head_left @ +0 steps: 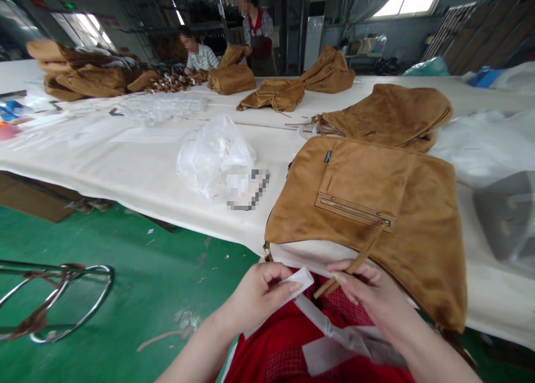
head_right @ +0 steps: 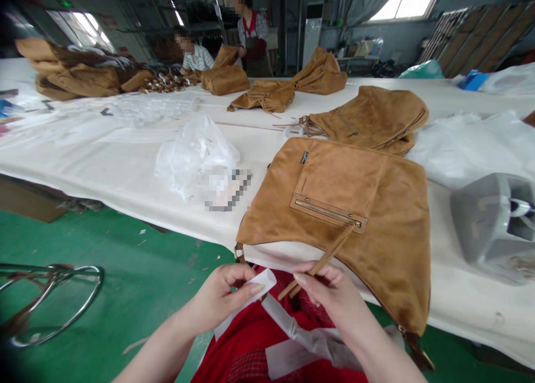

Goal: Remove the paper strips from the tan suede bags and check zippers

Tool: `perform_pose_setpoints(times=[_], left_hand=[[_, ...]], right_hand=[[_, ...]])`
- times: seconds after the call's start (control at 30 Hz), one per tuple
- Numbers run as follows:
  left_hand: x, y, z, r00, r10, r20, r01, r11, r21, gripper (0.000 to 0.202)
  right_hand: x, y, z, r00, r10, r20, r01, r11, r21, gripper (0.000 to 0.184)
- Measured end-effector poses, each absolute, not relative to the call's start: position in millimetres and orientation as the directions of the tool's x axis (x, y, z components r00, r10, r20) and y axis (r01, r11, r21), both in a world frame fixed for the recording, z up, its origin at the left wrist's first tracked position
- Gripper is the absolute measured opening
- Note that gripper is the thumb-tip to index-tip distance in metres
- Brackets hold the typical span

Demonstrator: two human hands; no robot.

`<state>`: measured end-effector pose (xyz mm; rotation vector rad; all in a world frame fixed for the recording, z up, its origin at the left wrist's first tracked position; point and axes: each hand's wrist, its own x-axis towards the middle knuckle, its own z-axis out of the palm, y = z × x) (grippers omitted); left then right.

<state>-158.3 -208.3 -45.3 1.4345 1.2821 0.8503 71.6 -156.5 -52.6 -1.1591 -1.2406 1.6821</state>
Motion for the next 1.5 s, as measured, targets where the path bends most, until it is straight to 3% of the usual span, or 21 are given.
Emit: perform_pose_setpoints(times=[0.1, 0.3, 0.47, 0.7, 0.8, 0.9, 1.03, 1.13, 1.3, 1.4, 1.5], left_hand=[[-159, -208, -45, 0.195, 0.973, -0.125, 0.321, 0.058, 0.945, 0.031], [-158, -208, -41, 0.264, 0.957, -0.12, 0.421, -0.002, 0.907, 0.031], [-148, -208, -36, 0.309, 0.943, -0.126, 0.399, -0.009, 0.917, 0.029], [-123, -195, -40, 0.291, 0.939, -0.185, 0.348, 0.076, 0.935, 0.03], [-115, -188, -41, 0.295, 0.925, -0.241, 0.385, 0.116, 0.916, 0.03], [-110, -184, -37, 0.298, 0.914, -0.274, 0.396, 0.143, 0.907, 0.029], [-103, -176, -31, 0.311, 0.904, -0.293, 0.37, 0.169, 0.914, 0.027], [-96, -167, -26, 0.336, 0.908, -0.249, 0.347, 0.126, 0.929, 0.026], [-84, -147, -16, 0.314, 0.931, -0.185, 0.402, 0.046, 0.915, 0.024], [-83, -139, -12, 0.272, 0.947, -0.171, 0.533, 0.0, 0.846, 0.023], [-83, -131, -8, 0.257, 0.949, -0.183, 0.619, -0.016, 0.785, 0.024]], right_hand=[[76, -163, -37, -0.389, 0.917, -0.089, 0.094, -0.057, -0.994, 0.017], [76, -172, -30, -0.209, 0.959, -0.191, 0.002, -0.195, -0.981, 0.022], [71, -169, -48, -0.255, 0.944, -0.207, 0.02, -0.209, -0.978, 0.028], [74, -157, -47, -0.307, 0.95, -0.064, 0.125, -0.026, -0.992, 0.021], [88, -156, -41, -0.276, 0.943, -0.186, 0.129, -0.156, -0.979, 0.034], [102, -159, -36, -0.215, 0.923, -0.32, -0.011, -0.33, -0.944, 0.048], [109, -154, -36, -0.154, 0.928, -0.338, -0.151, -0.36, -0.92, 0.049], [110, -144, -39, -0.214, 0.923, -0.32, 0.004, -0.327, -0.945, 0.043], [120, -129, -31, -0.332, 0.884, -0.328, 0.442, -0.161, -0.882, 0.052], [137, -119, -18, -0.285, 0.934, -0.213, 0.644, 0.022, -0.764, 0.049], [154, -108, -12, -0.262, 0.962, -0.077, 0.694, 0.132, -0.708, 0.039]])
